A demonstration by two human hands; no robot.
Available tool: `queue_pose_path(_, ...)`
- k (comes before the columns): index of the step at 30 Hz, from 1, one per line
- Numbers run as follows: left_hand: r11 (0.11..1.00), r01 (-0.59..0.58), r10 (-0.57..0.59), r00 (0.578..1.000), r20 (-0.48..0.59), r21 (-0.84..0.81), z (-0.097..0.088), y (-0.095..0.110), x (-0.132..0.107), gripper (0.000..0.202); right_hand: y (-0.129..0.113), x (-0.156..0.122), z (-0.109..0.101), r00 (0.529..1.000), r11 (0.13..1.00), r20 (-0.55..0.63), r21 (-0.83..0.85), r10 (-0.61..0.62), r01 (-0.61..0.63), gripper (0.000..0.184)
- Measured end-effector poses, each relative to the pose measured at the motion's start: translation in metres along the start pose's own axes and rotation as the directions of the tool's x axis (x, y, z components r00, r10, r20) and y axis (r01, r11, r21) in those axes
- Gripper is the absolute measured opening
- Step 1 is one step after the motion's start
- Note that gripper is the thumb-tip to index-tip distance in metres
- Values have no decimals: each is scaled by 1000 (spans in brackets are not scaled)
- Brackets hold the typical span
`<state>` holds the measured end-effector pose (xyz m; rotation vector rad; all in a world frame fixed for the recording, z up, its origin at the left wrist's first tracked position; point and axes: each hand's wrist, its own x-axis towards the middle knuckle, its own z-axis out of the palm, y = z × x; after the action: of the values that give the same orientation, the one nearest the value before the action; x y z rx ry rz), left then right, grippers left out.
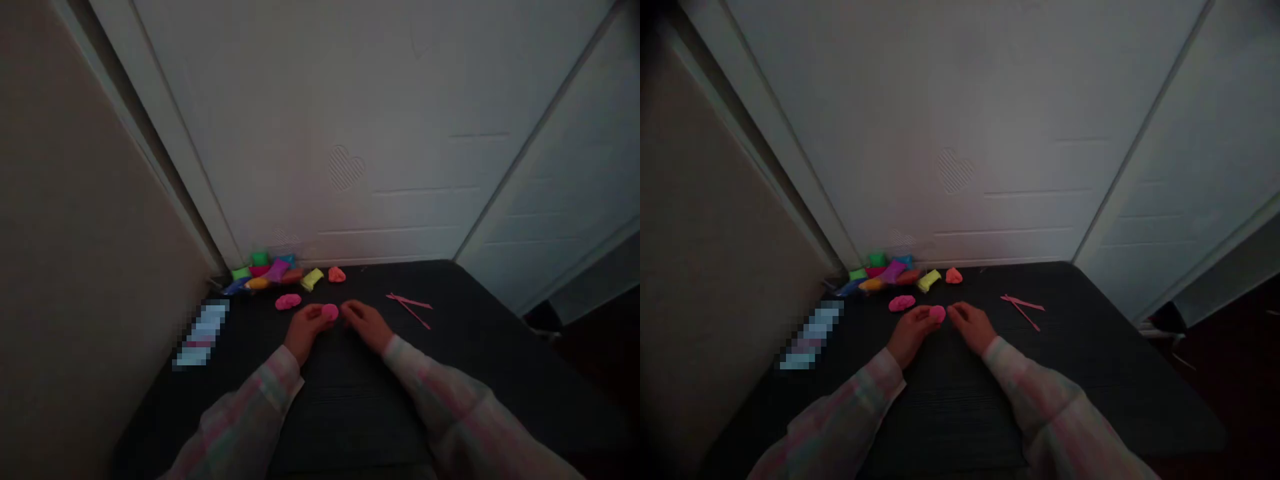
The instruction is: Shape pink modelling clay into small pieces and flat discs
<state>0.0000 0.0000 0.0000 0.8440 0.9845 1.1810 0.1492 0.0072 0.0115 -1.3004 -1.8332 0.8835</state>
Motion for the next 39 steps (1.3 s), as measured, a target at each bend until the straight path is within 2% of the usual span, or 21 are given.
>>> queue_pose_path(3,998,-12,11,1000,-19,-62,4,-4,6,20,-2,6,22,999,999,-14,36,32,-31,31)
queue_pose_path(6,997,-17,12,998,-62,-70,5,-10,9,18,0,6,24,997,996,-63,81,52,-47,27)
queue_pose_path(9,999,-22,23,999,-46,25,3,-13,10,19,5,4,23,995,983,-64,174,74,-62,24)
queue_pose_path(13,985,2,-12,998,54,173,-1,-11,11,15,9,3,24,995,959,-21,269,101,-91,23)
queue_pose_path(15,980,22,-37,997,70,199,-1,-8,10,15,9,3,23,995,967,-22,240,94,-86,23)
queue_pose_path(21,948,15,-11,1000,-15,318,3,-3,8,15,5,1,19,1000,999,-7,39,5,-5,20)
queue_pose_path(27,962,13,4,998,-63,272,1,-7,9,17,7,0,21,998,993,-33,103,55,-51,18)
queue_pose_path(31,984,-20,28,999,-40,179,0,-11,10,17,7,1,22,996,996,-49,65,70,-66,18)
queue_pose_path(35,975,-17,23,999,-25,220,1,-9,10,19,8,1,22,993,995,-100,83,62,-53,19)
queue_pose_path(39,971,20,-13,1000,-28,238,3,-7,9,18,10,1,22,991,989,-103,130,82,-68,19)
